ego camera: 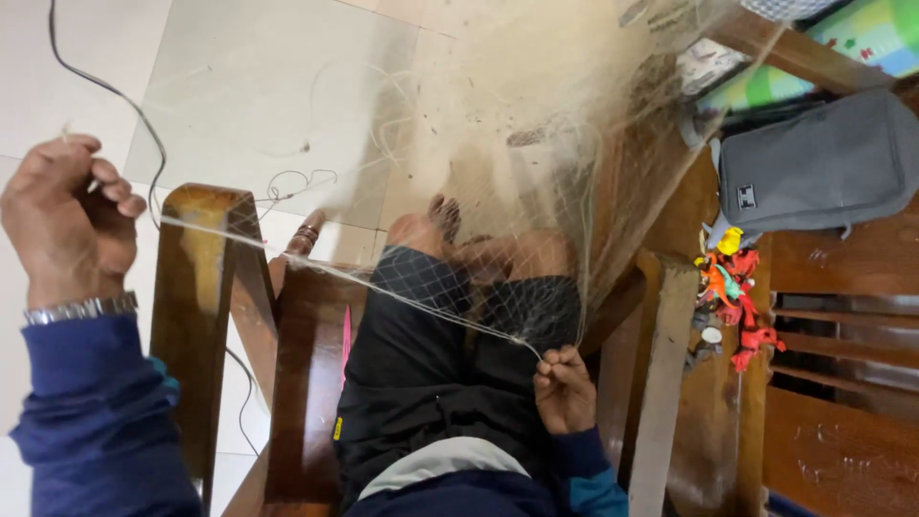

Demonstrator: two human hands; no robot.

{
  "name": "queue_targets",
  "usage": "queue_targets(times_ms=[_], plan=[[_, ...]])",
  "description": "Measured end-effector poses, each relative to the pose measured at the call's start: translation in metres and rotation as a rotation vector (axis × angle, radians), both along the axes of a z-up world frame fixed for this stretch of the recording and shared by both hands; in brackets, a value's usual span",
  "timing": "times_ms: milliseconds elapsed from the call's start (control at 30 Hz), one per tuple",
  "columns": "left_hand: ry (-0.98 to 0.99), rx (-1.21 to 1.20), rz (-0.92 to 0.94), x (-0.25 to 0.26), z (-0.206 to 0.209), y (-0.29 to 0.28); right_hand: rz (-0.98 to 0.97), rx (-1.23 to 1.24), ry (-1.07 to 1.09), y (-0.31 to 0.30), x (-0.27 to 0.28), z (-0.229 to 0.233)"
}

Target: Repairing a fishing net by tying knots in the mesh using nylon string and a netting needle.

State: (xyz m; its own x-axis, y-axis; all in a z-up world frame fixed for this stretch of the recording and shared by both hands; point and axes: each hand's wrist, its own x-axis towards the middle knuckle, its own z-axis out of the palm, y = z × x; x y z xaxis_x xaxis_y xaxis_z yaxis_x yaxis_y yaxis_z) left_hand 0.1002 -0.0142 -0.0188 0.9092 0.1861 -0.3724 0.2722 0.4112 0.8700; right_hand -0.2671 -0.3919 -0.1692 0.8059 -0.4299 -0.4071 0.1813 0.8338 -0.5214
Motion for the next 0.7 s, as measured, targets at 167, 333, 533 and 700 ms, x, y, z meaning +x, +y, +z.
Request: queue_targets(times_ms=[167, 333, 533, 700], plan=[[0.079, 0.244, -0.038, 0.048, -0.011, -0.018, -0.038, -0.201, -0.131, 0.007, 0.03, 0.036], [0.008, 0.64, -0.342, 0.069, -0.018, -0.051, -0.095, -0.328, -0.053, 0.033, 0.109, 0.045], [-0.199, 0.614, -1.079, -0.091, -0.016, -0.146, -0.072, -0.348, 0.072, 0.068, 0.142, 0.028], [-0.143, -0.096, -0.921, -0.182, -0.088, -0.196, -0.035, -0.344, 0.101, 0.083, 0.113, 0.041]])
